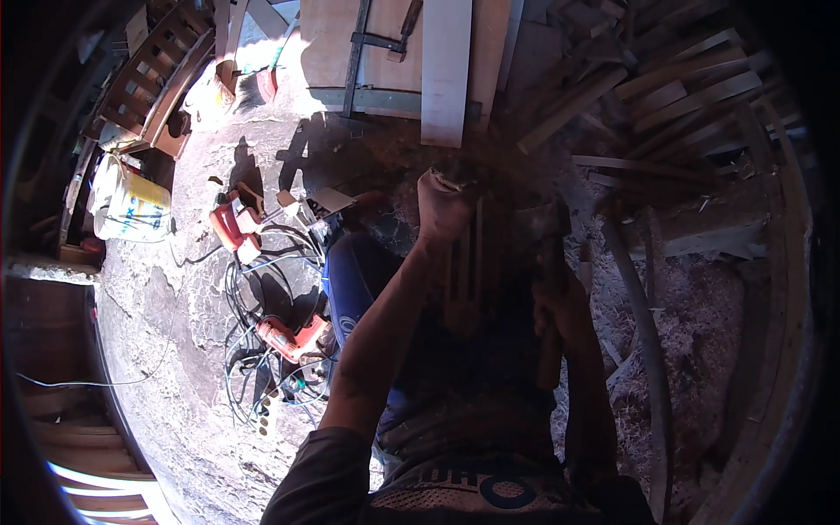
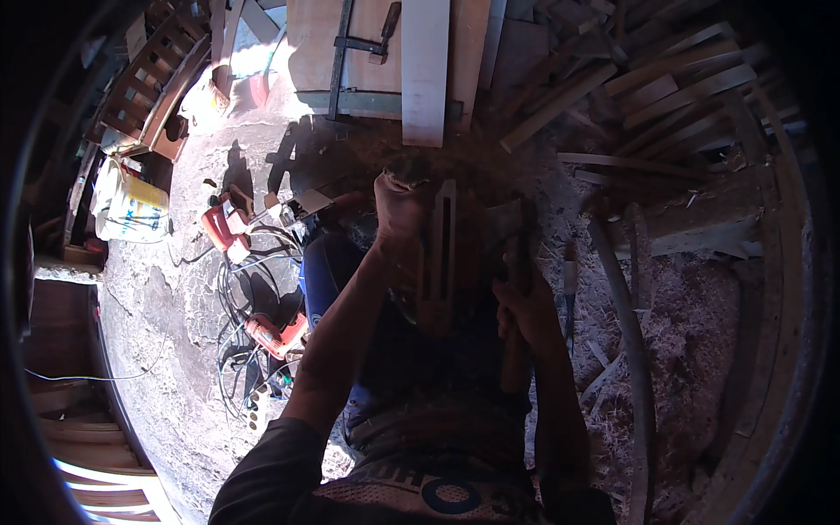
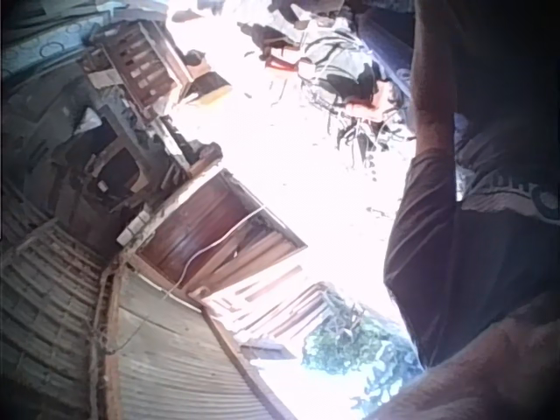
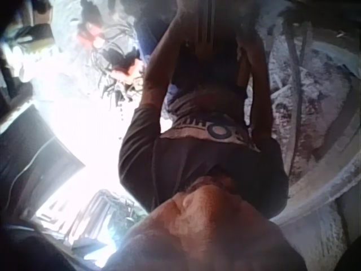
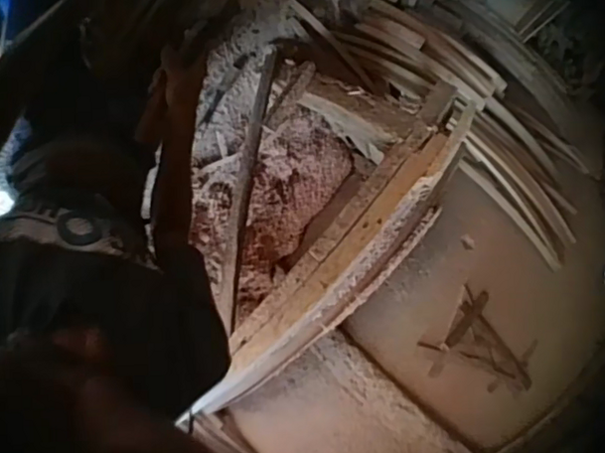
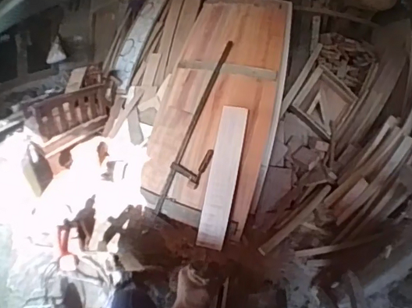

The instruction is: The person carves a channel in a wood piece using a wide-bladed tool and an axe, repeatedly striking the tool to remove material.

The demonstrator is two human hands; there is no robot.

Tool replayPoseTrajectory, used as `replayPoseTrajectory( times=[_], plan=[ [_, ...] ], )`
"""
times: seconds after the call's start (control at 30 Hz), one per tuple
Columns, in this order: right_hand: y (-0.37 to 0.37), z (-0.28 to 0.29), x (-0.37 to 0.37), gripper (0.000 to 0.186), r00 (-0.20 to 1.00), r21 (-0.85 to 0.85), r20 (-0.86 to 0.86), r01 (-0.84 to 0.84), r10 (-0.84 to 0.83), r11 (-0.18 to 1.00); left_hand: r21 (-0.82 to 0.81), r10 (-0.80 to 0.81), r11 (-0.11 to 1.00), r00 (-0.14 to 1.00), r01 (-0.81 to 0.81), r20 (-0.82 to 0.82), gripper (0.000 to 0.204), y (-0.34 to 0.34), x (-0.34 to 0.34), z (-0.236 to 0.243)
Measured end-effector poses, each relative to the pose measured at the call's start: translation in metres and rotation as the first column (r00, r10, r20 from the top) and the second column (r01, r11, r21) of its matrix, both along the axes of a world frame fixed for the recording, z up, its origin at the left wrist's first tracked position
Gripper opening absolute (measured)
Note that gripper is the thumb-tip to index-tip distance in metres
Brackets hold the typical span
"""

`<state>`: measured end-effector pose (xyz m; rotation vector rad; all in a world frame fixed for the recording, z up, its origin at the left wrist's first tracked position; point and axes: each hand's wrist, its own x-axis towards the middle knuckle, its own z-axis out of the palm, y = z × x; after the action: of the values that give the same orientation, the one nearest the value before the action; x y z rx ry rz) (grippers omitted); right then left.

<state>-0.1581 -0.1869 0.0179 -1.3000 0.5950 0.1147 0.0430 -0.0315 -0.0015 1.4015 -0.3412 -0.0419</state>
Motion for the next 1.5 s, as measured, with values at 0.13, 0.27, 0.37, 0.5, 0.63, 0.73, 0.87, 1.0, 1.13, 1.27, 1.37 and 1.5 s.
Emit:
replayPoseTrajectory(
  times=[0.13, 0.27, 0.37, 0.5, 0.63, 0.73, 0.87, 1.0, 1.13, 1.27, 1.37, 1.5],
  plan=[
    [0.002, 0.007, -0.001, 0.058, 1.000, -0.023, -0.001, -0.023, 0.023, 0.999, -0.019, 0.027, 0.999, 0.999, -0.026, 0.019, 0.010, 0.000, 0.003, -0.001],
    [0.006, 0.015, -0.002, 0.059, 0.999, -0.063, -0.008, -0.033, 0.033, 0.997, -0.046, 0.076, 0.996, 0.997, -0.078, -0.031, 0.005, 0.002, 0.005, -0.002],
    [0.009, 0.019, 0.003, 0.060, 0.999, -0.131, 0.025, -0.035, 0.039, 0.991, 0.000, 0.052, 0.999, 0.998, -0.052, -0.019, 0.005, -0.001, 0.002, 0.000],
    [0.014, 0.038, 0.013, 0.065, 0.975, -0.323, 0.046, -0.192, 0.218, 0.927, 0.045, 0.096, 0.994, 0.989, -0.102, 0.117, 0.006, -0.007, -0.005, -0.008],
    [0.006, 0.062, 0.032, 0.068, 0.851, -0.794, 0.234, -0.111, 0.469, 0.598, 0.027, 0.045, 0.999, 0.999, -0.044, -0.030, 0.012, -0.009, -0.014, -0.001],
    [0.019, 0.134, 0.057, 0.062, 0.844, -0.808, 0.248, -0.091, 0.476, 0.582, 0.031, 0.056, 0.998, 0.998, -0.057, 0.033, 0.017, -0.002, -0.013, -0.012],
    [0.024, 0.164, 0.087, 0.061, 0.749, -0.897, 0.421, 0.261, 0.512, 0.356, 0.035, 0.065, 0.997, 0.998, -0.065, 0.003, 0.017, 0.000, -0.014, -0.011],
    [0.027, 0.124, 0.083, 0.063, 0.790, -0.987, -0.082, -0.148, 0.607, 0.058, -0.112, 0.092, 0.992, 0.955, -0.063, 0.280, 0.017, -0.006, -0.013, -0.005],
    [0.009, 0.111, 0.085, 0.060, 0.749, -0.957, -0.075, -0.240, 0.658, 0.164, -0.080, 0.095, 0.993, 0.990, -0.087, 0.105, 0.017, -0.018, -0.015, -0.021],
    [0.023, 0.194, 0.102, 0.056, 0.779, -0.950, 0.112, -0.099, 0.617, 0.297, 0.097, 0.175, 0.981, 0.983, -0.170, -0.052, 0.016, -0.004, 0.032, -0.050],
    [0.004, 0.225, 0.141, 0.043, 0.673, -0.881, 0.466, 0.414, 0.574, 0.231, 0.082, 0.146, 0.987, 0.987, -0.140, -0.067, 0.013, -0.018, 0.030, -0.048],
    [0.017, 0.193, 0.143, 0.035, 0.789, -0.915, 0.403, 0.348, 0.464, 0.204, 0.062, 0.067, 0.996, 0.997, -0.063, -0.049, 0.013, -0.019, 0.012, -0.031]
  ],
)
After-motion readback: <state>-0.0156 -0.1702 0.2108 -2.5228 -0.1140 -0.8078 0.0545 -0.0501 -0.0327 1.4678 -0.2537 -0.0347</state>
